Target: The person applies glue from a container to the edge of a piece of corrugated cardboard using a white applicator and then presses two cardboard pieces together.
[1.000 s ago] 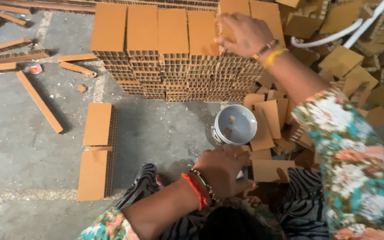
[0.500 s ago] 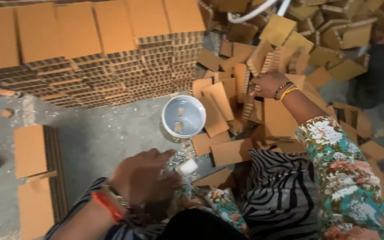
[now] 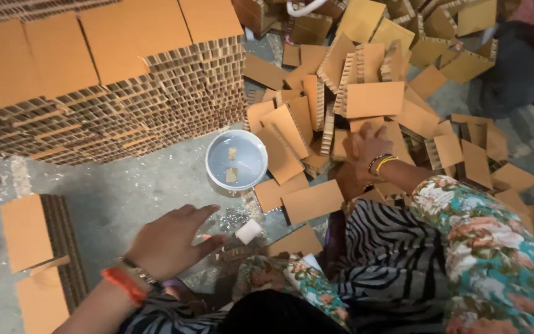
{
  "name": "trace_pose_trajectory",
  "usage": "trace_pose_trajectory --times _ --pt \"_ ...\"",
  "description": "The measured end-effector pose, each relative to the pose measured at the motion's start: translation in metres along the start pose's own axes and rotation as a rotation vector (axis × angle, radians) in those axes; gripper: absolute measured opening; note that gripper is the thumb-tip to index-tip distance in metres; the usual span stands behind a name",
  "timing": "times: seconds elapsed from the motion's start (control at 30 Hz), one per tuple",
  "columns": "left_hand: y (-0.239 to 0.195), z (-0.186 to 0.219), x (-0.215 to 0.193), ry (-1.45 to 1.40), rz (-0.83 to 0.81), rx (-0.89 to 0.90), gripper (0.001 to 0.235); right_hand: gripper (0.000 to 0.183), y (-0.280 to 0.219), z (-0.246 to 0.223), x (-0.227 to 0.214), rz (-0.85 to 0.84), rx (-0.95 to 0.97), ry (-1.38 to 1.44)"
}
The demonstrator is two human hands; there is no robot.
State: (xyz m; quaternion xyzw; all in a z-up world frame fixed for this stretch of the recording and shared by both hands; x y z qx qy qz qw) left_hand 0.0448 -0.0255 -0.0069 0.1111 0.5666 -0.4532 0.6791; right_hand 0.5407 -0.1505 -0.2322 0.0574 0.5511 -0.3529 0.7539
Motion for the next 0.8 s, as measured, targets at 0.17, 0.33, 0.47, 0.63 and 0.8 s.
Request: trace_pose_trajectory --times 0.17,0.33,0.47,0.63,0.8 --pt "0.012 0.015 0.007 -0.072 0.147 0.053 0.068 0.081 -0.005 -0.071 -0.064 -0.058 -0.533 0.226" --pt "0.019 0.024 0.021 -0.289 0.139 0.036 0.1 0.069 -0.139 -0.143 -0.275 0.099 -0.932 1.298" --pt "0.025 0.042 0.005 -1.139 0.357 0.414 0.115 0.058 -0.236 -0.171 -0.357 0.56 -1.091 1.337" --pt "0.026 0.027 0.028 -1.64 0.368 0.21 0.101 0.049 -0.263 -0.185 -0.384 0.551 -1.034 1.36" --pt "0.02 0.027 0.02 -1.528 0.349 0.264 0.09 0.038 -0.258 -0.17 -0.398 0.885 -0.964 1.263"
Point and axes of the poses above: each hand's wrist, its own y-axis towards the middle knuckle, its own x-axis out of the palm, z = x × y, the point moved 8 cm from there along y, towards the middle knuckle, and after that the axes turned 12 degrees about z, right-handed, at the moved point
